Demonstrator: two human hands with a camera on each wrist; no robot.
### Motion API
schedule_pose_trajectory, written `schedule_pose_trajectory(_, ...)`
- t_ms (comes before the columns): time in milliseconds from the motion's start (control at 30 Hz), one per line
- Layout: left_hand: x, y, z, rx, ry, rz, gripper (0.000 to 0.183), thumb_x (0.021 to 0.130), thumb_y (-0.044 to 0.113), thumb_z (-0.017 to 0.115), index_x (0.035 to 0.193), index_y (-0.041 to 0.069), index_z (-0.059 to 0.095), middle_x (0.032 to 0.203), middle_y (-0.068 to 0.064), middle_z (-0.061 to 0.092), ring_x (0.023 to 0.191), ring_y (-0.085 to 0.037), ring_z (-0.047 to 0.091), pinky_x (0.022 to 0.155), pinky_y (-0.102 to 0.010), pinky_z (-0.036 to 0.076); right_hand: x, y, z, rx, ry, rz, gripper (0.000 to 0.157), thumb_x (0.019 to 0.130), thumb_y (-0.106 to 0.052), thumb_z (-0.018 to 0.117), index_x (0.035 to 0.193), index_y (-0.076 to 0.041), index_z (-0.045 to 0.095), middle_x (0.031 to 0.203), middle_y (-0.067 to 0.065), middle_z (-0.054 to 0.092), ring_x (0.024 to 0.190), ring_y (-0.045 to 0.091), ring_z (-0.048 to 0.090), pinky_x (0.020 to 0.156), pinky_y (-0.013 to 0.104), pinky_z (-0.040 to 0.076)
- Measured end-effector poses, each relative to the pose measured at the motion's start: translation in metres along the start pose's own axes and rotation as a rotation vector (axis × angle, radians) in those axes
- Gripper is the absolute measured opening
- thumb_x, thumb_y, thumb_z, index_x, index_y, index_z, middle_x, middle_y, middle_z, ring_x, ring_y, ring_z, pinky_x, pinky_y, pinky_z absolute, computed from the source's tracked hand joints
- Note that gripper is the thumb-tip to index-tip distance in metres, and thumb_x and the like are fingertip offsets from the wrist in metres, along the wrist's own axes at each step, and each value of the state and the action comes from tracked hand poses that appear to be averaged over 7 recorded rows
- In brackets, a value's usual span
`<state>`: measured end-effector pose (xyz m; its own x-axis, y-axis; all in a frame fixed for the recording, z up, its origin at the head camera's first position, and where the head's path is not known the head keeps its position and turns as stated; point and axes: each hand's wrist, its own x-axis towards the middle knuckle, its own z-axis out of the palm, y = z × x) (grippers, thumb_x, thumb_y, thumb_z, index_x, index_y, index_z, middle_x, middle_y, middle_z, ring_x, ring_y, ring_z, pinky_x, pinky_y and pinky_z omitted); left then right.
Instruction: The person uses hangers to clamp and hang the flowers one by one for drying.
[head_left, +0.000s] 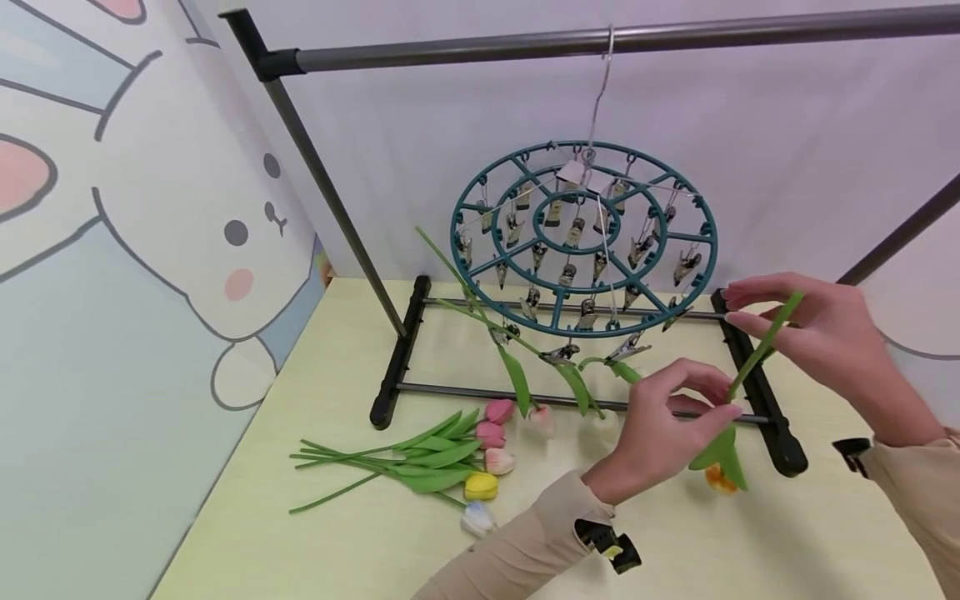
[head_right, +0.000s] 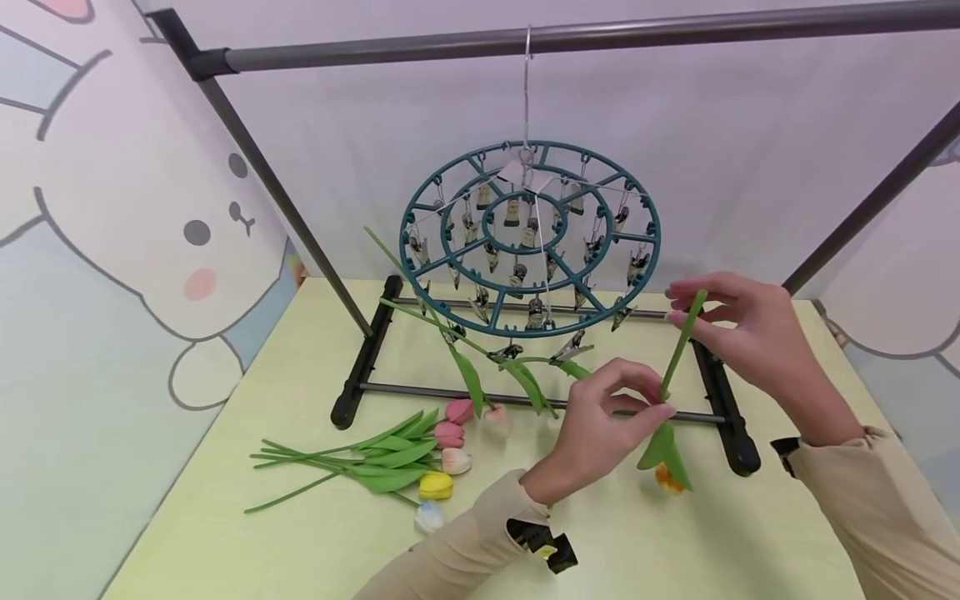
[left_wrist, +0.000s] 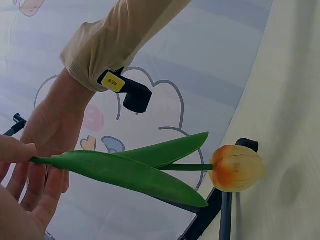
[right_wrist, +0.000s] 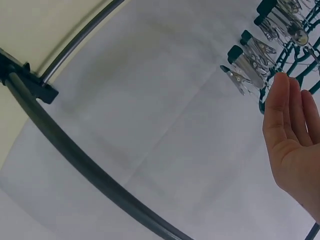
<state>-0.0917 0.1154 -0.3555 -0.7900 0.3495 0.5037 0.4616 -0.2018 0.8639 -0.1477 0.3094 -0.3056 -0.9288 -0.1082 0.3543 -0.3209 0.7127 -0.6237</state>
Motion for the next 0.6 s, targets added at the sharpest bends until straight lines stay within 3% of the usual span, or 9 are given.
schedule_pose_trajectory(167, -0.003, 0.006, -0.005, -0.007, 0.018, 0.018, 0.023, 0.084, -0.009, 0.065, 0.105, -0.005, 0.057, 0.097, -0.020, 0.062, 0.087, -0.006, 0.062, 0.076, -0.019, 0.054, 0.009, 0.000, 0.013, 0.071, -0.041, -0.058, 0.024, 0.083, -0.016, 0.074, 0.105, -0.009, 0.069, 0.097, -0.012, 0.066, 0.079, -0.007, 0.060, 0.067, 0.005, 0.046)
schedule_pose_trajectory(400, -0.004, -0.020, -0.004, -0.008, 0.019, -0.012, 0.025, 0.086, -0.003, 0.066, 0.109, 0.001, 0.057, 0.101, -0.015, 0.063, 0.092, -0.011, 0.063, 0.078, -0.018, 0.053, 0.019, 0.000, 0.029, 0.109, -0.118, -0.146, 0.028, 0.084, -0.009, 0.071, 0.112, -0.011, 0.066, 0.098, -0.011, 0.066, 0.080, 0.001, 0.060, 0.070, 0.006, 0.047)
schedule_pose_trajectory(600, -0.005, -0.026, -0.008, -0.002, 0.033, 0.002, 0.025, 0.086, -0.002, 0.066, 0.109, 0.002, 0.057, 0.099, -0.014, 0.063, 0.091, -0.006, 0.062, 0.078, -0.019, 0.054, 0.025, 0.000, 0.038, 0.146, -0.149, -0.156, 0.031, 0.084, -0.007, 0.071, 0.115, -0.010, 0.065, 0.100, -0.010, 0.067, 0.079, 0.006, 0.059, 0.069, 0.008, 0.048)
